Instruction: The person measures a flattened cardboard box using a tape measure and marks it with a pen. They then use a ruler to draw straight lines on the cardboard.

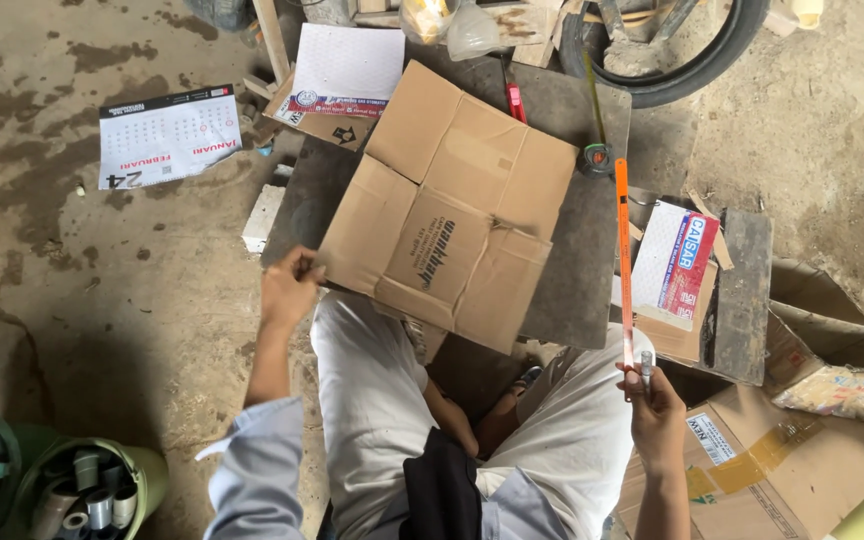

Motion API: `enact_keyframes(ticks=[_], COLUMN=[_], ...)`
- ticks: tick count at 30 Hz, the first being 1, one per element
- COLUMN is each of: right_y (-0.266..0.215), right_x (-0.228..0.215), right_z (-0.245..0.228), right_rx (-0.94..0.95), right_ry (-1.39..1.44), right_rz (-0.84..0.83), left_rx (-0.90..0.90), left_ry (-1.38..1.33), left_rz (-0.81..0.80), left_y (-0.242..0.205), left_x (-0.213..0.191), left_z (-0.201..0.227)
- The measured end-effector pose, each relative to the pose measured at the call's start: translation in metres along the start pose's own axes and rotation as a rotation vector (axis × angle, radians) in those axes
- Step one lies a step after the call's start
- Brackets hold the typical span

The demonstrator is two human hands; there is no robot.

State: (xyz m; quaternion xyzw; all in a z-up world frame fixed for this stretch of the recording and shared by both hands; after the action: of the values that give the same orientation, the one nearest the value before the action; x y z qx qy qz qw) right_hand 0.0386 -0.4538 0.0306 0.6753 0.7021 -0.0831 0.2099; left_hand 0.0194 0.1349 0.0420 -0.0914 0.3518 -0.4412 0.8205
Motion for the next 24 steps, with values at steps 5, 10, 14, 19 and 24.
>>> enact_keyframes(ticks=[5, 10, 14, 19, 24], right_y=[-0.003, -0.004, -0.003, 0.001, 0.013], right_x=[0.004, 0.012, 0.018, 0.024, 0.052], right_z=[-0.001, 0.0, 0.0, 0.006, 0.01], right_rx=[-0.031, 0.001, 0.021, 0.081, 0.074], right_ry=[0.001, -0.028, -0.055, -0.033, 0.018], right_rz=[-0.033, -0.074, -0.1, -0.073, -0.196], left_rx=[-0.006, -0.005, -0.091, 0.167, 0.095], left_ry=[0.073, 0.089, 0.253, -0.188, -0.278], left_rz=[-0.048, -0.048, 0.059, 0.482, 0.255], left_y=[0.043, 0.097, 0.08, -0.01, -0.069], left_x=[-0.017, -0.012, -0.003, 0.007, 0.069], left_z=[0.009, -0.021, -0.04, -0.038, -0.052])
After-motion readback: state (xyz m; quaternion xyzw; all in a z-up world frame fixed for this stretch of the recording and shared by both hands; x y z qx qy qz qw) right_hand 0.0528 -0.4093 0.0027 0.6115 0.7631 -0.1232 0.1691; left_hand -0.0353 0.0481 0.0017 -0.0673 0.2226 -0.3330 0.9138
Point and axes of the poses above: each hand's wrist, its own y-axis towards the middle knuckle, its own x-axis out of the palm, z = x × y, the point moved 8 cm from there along y, towards the middle knuckle, and after that the axes turned 12 degrees about -x, right-handed, at the moved point
